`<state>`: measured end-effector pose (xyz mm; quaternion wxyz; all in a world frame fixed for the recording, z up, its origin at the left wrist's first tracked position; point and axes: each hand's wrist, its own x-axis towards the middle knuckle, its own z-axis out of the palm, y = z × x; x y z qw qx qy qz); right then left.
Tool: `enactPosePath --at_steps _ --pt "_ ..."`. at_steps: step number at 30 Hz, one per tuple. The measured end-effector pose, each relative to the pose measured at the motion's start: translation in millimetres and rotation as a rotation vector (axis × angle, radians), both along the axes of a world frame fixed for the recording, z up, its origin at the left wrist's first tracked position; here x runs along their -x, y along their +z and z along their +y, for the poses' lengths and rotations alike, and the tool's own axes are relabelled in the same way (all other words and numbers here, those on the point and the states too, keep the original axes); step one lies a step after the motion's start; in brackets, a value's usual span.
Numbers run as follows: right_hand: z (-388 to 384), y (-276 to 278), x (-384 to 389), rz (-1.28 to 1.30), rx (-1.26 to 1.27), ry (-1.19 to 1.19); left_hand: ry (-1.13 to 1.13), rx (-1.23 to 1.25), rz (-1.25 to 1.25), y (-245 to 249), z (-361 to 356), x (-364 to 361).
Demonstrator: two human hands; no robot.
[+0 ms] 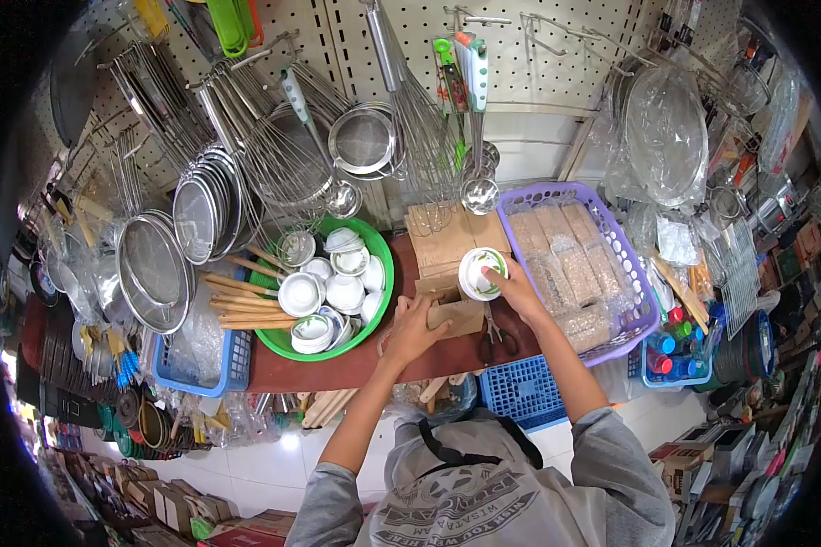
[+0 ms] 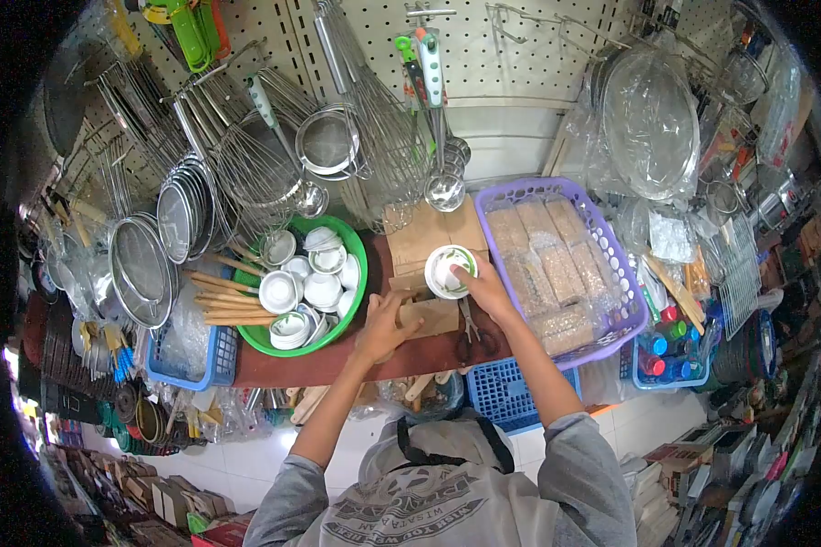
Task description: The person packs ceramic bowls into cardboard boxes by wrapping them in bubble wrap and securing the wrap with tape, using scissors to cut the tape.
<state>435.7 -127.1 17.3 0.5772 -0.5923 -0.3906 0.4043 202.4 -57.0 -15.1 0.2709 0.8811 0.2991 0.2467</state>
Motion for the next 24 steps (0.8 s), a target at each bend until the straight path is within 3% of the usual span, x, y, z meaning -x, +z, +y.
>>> enactPosePath --at_steps 4,7,11,15,18,24 --pt "18.0 -21.4 0.5 0.260 0.087 0.205 -0.013 -0.026 0.132 -5.9 -8.6 -0.4" --pt "25.4 -28.5 19.0 0.287 0.154 0.323 -0.051 -0.075 0.186 -18.6 -10.8 2.8" --pt "30.5 -51.2 32.1 0.131 0.142 0.405 -0.107 -0.069 0.227 -36.3 -11.7 9.5" --pt "19.6 -44.0 29.9 0.020 0.091 0.482 -0.073 0.017 0.241 -23.3 -24.3 8.9" --pt "10.6 -43.9 26.4 -0.090 0.015 0.441 -0.074 -0.186 0.213 -27.5 -25.6 7.6" --pt "5.0 -36.5 4.4 -0.223 -0.039 0.300 -0.033 -0.024 0.169 4.0 -35.5 8.2"
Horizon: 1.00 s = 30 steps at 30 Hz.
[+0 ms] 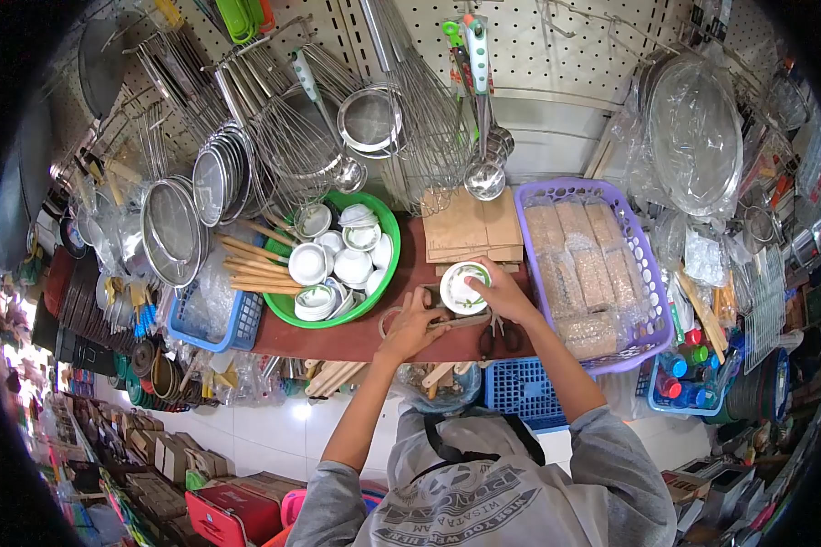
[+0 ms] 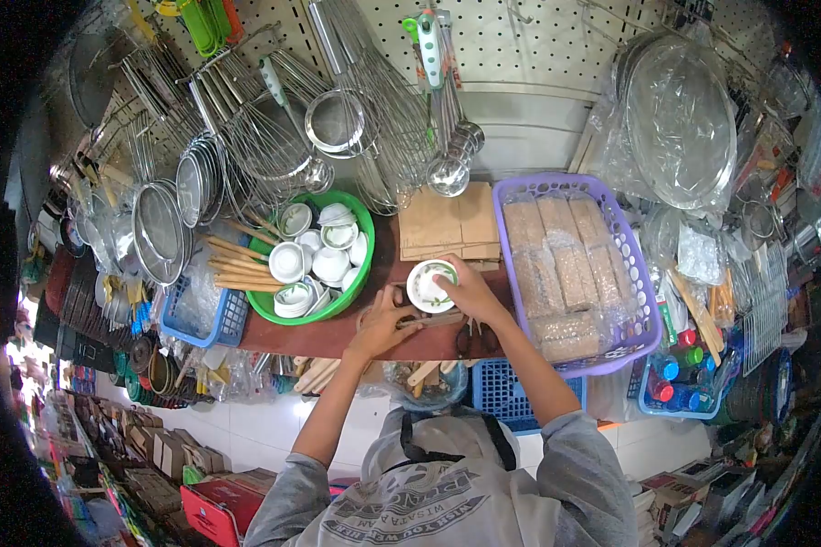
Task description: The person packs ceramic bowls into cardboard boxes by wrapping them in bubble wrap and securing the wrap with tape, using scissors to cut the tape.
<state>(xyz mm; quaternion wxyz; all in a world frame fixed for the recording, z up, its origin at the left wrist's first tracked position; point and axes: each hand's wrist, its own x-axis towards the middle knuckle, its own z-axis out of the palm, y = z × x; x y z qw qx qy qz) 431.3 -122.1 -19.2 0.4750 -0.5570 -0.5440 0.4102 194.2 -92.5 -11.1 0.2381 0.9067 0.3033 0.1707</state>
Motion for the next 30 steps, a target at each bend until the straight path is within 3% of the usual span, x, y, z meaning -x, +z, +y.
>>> enactPosePath --at_steps 3,7,11,15,18,20,23,26,30 --pt "-4.9 0.2 -13.0 -0.085 0.014 -0.045 0.081 0.036 0.057 9.6 -3.8 -1.5" --pt "-6.7 -21.5 -19.4 -0.187 0.020 -0.098 0.231 0.184 -0.090 -26.9 3.3 2.8" --pt "-5.1 -28.0 -20.2 -0.164 0.160 -0.145 0.303 0.120 -0.085 -26.1 1.9 1.6" --pt "-1.1 -40.7 -25.2 -0.168 0.167 -0.168 0.302 0.109 0.192 -8.2 0.1 0.3" --pt "-2.6 -42.8 -29.4 -0.214 0.161 -0.141 0.284 0.179 0.078 -11.6 5.5 1.5" --pt "-2.7 -46.1 -31.5 -0.254 0.167 -0.124 0.282 0.232 0.155 -6.0 6.6 1.0" --pt "-6.2 -17.7 -28.8 -0.154 0.374 -0.101 0.262 0.217 0.243 -15.9 15.0 1.2" --pt "-7.1 -22.4 -27.3 -0.008 0.390 -0.126 0.256 0.203 0.372 -8.9 19.0 -3.9" --pt "-5.1 -30.5 -30.6 -0.029 0.401 -0.093 0.264 0.220 0.570 15.9 13.0 -15.6"
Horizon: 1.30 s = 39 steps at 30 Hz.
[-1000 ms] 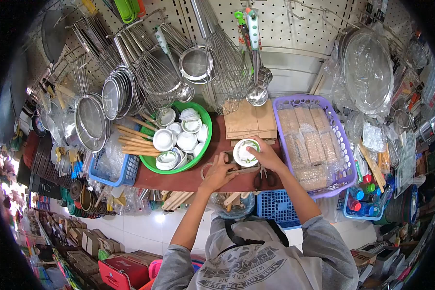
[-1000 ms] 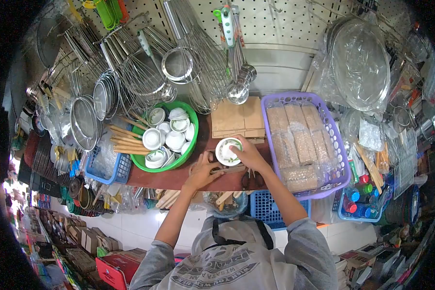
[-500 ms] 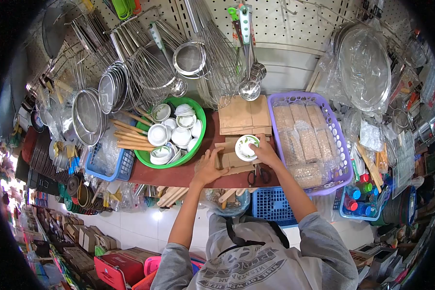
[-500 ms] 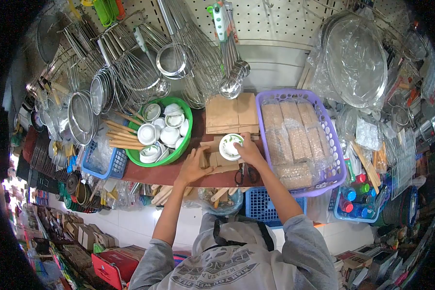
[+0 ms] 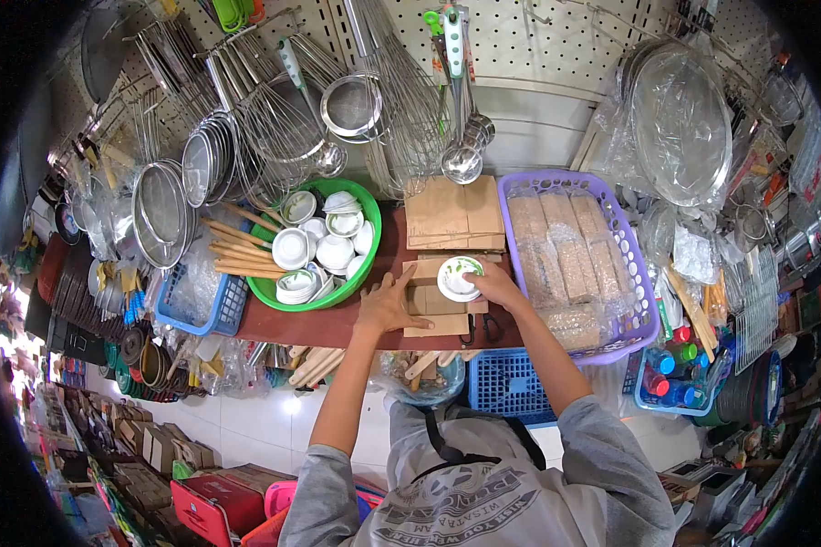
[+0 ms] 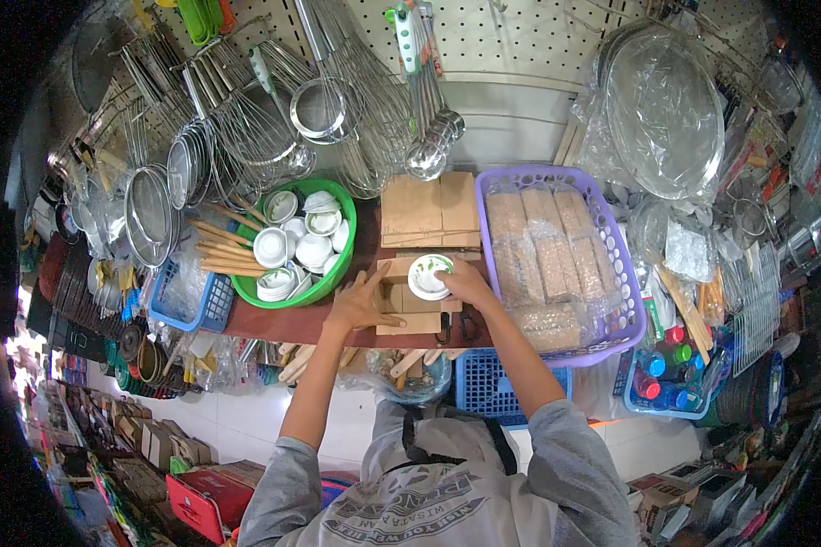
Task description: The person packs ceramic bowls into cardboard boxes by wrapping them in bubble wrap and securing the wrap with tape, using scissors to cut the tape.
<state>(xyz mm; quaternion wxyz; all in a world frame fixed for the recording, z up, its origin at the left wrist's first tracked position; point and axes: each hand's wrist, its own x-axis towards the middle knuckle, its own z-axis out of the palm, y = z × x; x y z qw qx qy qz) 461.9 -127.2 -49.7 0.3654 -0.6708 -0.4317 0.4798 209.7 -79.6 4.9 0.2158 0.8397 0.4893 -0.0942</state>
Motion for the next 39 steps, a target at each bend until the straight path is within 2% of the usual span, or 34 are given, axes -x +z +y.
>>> enactPosePath --at_steps 2,5,8,11,15,17,20,23,26,33,36,39 --pt "2.8 -10.8 -2.4 -0.023 -0.023 0.025 0.003 -0.139 0.066 -7.5 -6.6 -4.1" --pt "8.9 -30.9 -4.9 -0.342 -0.217 0.095 -0.080 -0.302 0.030 -25.9 -4.0 -6.0" --pt "0.7 -2.3 6.1 -0.196 -0.127 0.031 -0.127 -0.390 -0.005 -29.2 -4.7 -10.2" --pt "-2.1 0.9 10.1 -0.242 -0.127 0.072 -0.115 -0.437 -0.024 -23.8 -9.0 -10.7" --pt "1.0 -15.0 12.1 -0.299 -0.279 0.112 -0.125 -0.532 -0.039 -24.7 -12.5 -9.0" --pt "0.8 -14.9 16.3 -0.271 -0.335 0.091 -0.123 -0.527 -0.039 -25.0 -17.9 -12.2" --pt "-8.1 25.7 27.1 -0.015 -0.070 0.039 -0.117 -0.504 -0.058 -27.8 -20.1 -11.9" --pt "1.5 -5.8 21.1 -0.104 -0.243 0.071 -0.075 -0.402 -0.160 -25.8 -20.7 -8.6" --pt "4.7 -20.2 19.6 -0.114 -0.279 0.080 -0.008 -0.284 -0.253 -24.9 -20.8 -6.4" --pt "-0.8 -10.5 31.2 -0.091 -0.261 0.132 0.051 -0.185 -0.650 -7.0 -27.1 2.8" --pt "-0.8 -12.9 34.6 -0.128 -0.261 0.156 0.005 -0.294 -0.663 1.5 -33.1 0.7" --pt "-2.9 -8.6 38.7 -0.141 -0.293 0.180 0.023 -0.284 -0.612 -5.9 -35.8 -3.0"
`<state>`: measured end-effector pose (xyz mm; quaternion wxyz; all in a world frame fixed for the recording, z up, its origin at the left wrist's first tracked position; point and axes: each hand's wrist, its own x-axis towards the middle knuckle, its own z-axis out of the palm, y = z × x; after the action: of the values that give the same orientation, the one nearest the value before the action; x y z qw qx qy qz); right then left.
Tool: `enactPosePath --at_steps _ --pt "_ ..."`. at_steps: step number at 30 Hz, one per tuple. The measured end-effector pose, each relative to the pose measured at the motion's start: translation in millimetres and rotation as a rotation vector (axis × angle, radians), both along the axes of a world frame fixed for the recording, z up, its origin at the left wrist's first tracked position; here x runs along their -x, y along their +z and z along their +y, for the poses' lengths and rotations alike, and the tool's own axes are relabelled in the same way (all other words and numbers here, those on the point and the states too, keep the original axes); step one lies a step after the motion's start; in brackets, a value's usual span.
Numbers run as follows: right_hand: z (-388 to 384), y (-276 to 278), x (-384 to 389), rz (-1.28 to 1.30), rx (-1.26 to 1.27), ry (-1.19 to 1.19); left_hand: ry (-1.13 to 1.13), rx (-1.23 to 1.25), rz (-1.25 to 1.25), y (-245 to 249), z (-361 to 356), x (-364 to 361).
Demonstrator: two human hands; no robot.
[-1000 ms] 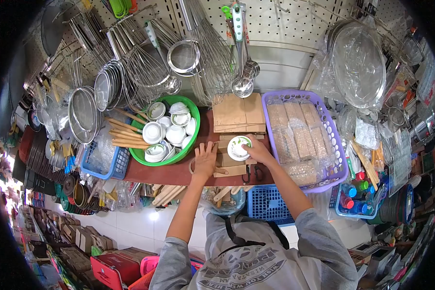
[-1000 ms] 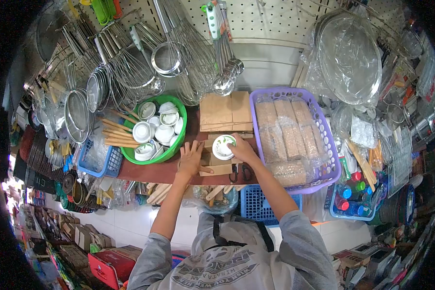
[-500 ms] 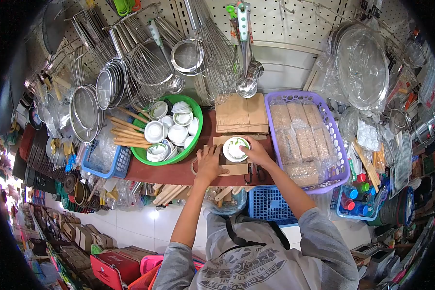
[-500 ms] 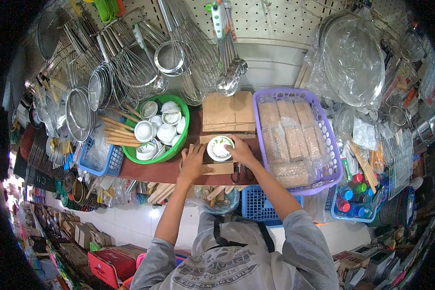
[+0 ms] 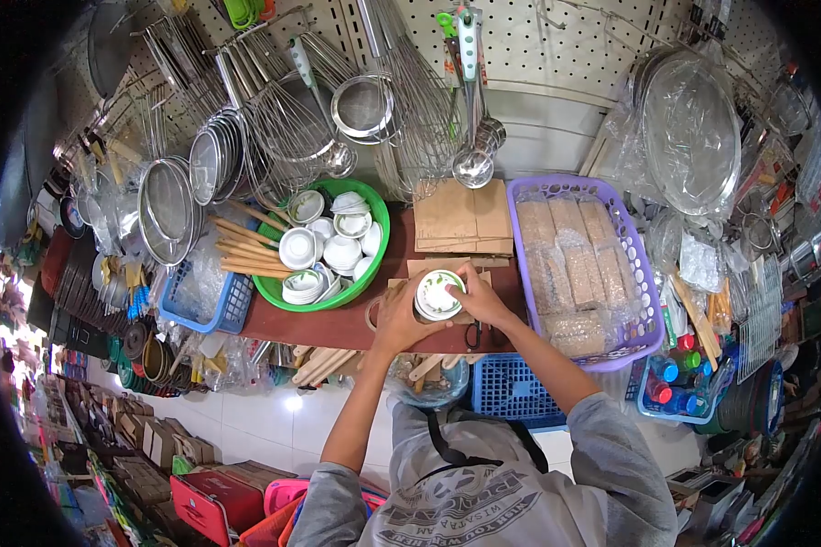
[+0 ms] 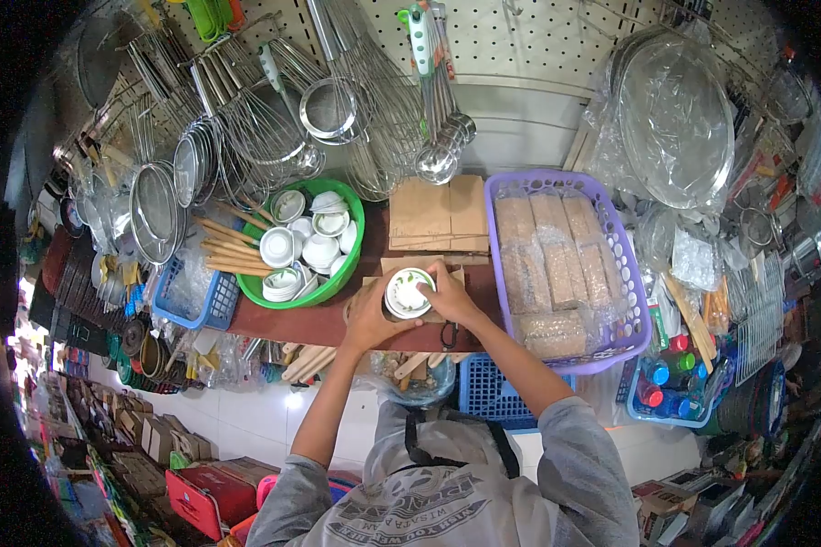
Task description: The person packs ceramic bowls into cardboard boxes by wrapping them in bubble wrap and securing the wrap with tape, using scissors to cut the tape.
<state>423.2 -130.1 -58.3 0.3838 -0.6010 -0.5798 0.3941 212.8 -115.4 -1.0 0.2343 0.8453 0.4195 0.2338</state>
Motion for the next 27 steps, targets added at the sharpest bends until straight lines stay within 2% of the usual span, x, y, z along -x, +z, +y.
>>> enactPosePath --at_steps 3,8,11,15,19,25,27 --pt "1.4 -2.1 -0.2 0.025 -0.024 0.006 0.013 0.062 -0.062 -9.2 0.1 -2.1" --pt "6.0 -8.8 1.1 0.169 -0.058 -0.030 0.047 0.030 -0.143 -20.2 -1.4 -1.0" --pt "-6.4 37.5 3.5 0.025 -0.052 -0.099 0.029 0.051 -0.179 -25.1 -1.9 -0.8" --pt "0.6 26.8 -2.0 0.288 0.008 -0.246 0.028 0.095 -0.169 -28.0 -5.3 2.7" --pt "1.7 22.3 -7.5 0.042 -0.091 -0.293 -0.013 0.211 -0.307 -37.3 -2.3 11.5" --pt "0.7 24.1 -9.7 0.046 -0.068 -0.274 -0.015 0.260 -0.392 -31.7 -6.2 24.0" --pt "-0.4 22.7 -10.7 -0.077 -0.125 -0.288 -0.013 0.238 -0.412 -29.9 -6.8 29.9"
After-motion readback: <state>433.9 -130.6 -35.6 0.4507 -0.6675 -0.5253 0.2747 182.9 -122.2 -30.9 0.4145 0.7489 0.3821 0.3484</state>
